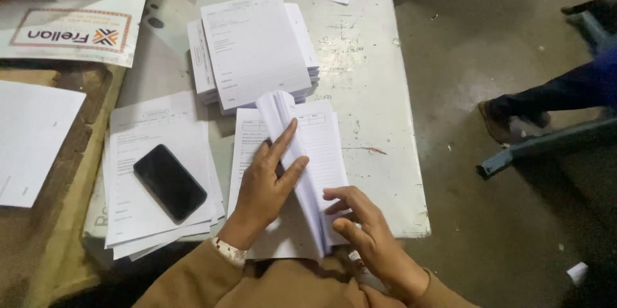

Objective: Flipping through and sorting stacks of printed document sets on a work table to check for completeness or errors.

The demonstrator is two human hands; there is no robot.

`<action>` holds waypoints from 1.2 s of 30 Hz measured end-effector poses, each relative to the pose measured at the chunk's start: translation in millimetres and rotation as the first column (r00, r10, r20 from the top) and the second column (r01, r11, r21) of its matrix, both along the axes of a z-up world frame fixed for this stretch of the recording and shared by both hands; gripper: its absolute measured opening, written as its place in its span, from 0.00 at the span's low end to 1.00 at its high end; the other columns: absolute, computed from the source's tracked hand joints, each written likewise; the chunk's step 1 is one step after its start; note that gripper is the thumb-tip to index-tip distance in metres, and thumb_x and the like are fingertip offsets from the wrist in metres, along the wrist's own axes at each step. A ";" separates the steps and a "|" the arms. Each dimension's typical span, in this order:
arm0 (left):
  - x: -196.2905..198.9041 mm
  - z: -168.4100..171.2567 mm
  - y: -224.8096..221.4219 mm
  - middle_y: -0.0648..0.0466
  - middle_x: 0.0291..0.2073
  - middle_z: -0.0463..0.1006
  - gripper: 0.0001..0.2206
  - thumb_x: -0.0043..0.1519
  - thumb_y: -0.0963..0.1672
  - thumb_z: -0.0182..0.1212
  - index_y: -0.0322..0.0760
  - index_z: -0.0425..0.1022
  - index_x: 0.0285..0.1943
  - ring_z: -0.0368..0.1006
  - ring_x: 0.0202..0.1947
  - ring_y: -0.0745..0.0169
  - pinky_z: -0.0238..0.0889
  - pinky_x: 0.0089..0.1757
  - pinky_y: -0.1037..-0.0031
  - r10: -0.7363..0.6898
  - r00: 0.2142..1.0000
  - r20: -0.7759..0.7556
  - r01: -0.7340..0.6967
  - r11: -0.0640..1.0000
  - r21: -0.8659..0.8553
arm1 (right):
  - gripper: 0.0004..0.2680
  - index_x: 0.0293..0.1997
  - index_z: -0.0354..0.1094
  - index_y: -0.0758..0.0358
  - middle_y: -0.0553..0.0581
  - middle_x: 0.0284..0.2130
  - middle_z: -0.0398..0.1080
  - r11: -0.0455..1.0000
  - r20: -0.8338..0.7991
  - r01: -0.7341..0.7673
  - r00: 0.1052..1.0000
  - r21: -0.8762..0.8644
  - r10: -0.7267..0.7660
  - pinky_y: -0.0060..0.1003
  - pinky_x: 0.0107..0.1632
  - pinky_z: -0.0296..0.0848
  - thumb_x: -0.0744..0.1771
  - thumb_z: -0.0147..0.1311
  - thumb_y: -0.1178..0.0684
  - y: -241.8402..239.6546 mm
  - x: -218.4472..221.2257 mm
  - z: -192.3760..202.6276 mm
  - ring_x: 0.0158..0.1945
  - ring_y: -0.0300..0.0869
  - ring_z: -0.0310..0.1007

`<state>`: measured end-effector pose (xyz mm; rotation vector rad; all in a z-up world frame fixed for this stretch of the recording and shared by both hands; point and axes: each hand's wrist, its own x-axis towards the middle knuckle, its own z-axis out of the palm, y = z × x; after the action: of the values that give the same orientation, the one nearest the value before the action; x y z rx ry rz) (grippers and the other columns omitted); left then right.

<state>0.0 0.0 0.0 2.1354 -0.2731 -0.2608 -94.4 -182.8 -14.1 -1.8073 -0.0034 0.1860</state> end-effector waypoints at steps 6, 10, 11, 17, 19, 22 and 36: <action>-12.2 -23.2 6.9 0.46 0.59 0.70 0.31 0.62 0.54 0.43 0.52 0.41 0.75 0.69 0.58 0.54 0.62 0.54 0.64 -0.150 0.989 0.020 0.150 0.987 -0.051 | 0.19 0.56 0.63 0.66 0.60 0.50 0.72 0.908 -0.447 0.299 0.882 0.294 -0.146 0.39 0.51 0.73 0.59 0.55 0.55 15.0 31.3 -5.2 0.50 0.47 0.73; -17.8 -19.4 21.9 0.51 0.60 0.67 0.26 0.64 0.46 0.44 0.46 0.50 0.73 0.65 0.62 0.58 0.59 0.57 0.66 -0.153 0.986 -0.066 0.147 0.985 -0.093 | 0.19 0.54 0.62 0.64 0.60 0.48 0.73 0.937 -0.360 0.238 0.923 0.256 -0.136 0.40 0.50 0.76 0.59 0.55 0.54 11.6 25.9 -26.8 0.49 0.47 0.75; -15.8 -23.9 28.0 0.48 0.64 0.60 0.27 0.63 0.44 0.45 0.45 0.46 0.74 0.57 0.65 0.52 0.53 0.60 0.61 -0.051 0.998 0.035 0.052 0.998 -0.033 | 0.19 0.56 0.62 0.64 0.59 0.49 0.73 0.930 -0.380 0.270 0.910 0.248 -0.163 0.40 0.52 0.76 0.60 0.54 0.58 13.7 23.2 -19.6 0.50 0.47 0.75; 1.2 -22.2 60.5 0.44 0.65 0.59 0.35 0.58 0.47 0.52 0.42 0.39 0.74 0.58 0.65 0.51 0.54 0.60 0.63 0.356 0.925 -0.135 -0.381 0.869 -0.316 | 0.17 0.53 0.63 0.67 0.61 0.45 0.70 0.826 -0.180 0.257 0.965 0.501 -0.191 0.42 0.51 0.75 0.60 0.57 0.58 10.3 3.9 -33.4 0.48 0.48 0.72; 0.6 -10.8 57.6 0.46 0.65 0.62 0.37 0.54 0.50 0.54 0.45 0.43 0.74 0.61 0.64 0.54 0.56 0.59 0.65 0.312 0.874 -0.371 -0.461 0.773 -0.435 | 0.16 0.52 0.63 0.67 0.61 0.44 0.70 0.811 -0.127 0.236 0.972 0.535 -0.199 0.42 0.49 0.76 0.61 0.58 0.59 10.9 2.0 -24.4 0.46 0.48 0.72; -7.1 -1.0 49.5 0.46 0.48 0.77 0.18 0.60 0.46 0.53 0.33 0.66 0.56 0.73 0.50 0.57 0.67 0.52 0.70 0.307 0.950 -0.058 -0.273 0.724 -0.634 | 0.15 0.54 0.63 0.65 0.58 0.47 0.69 0.884 0.085 0.138 0.977 0.447 -0.195 0.40 0.49 0.73 0.63 0.53 0.54 13.6 5.5 -0.6 0.49 0.45 0.69; -31.3 -13.4 31.4 0.45 0.40 0.79 0.24 0.48 0.44 0.67 0.34 0.65 0.53 0.77 0.42 0.47 0.78 0.40 0.62 0.410 0.912 -0.020 -0.311 0.657 -0.687 | 0.12 0.45 0.71 0.68 0.59 0.36 0.76 0.824 0.282 0.392 0.805 0.409 -0.522 0.40 0.44 0.78 0.61 0.60 0.55 26.1 26.7 -15.6 0.42 0.48 0.75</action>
<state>-31.3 31.4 -13.4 1.4173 0.0026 0.2097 -67.7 -156.7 -29.7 -1.4256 0.1264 -0.5021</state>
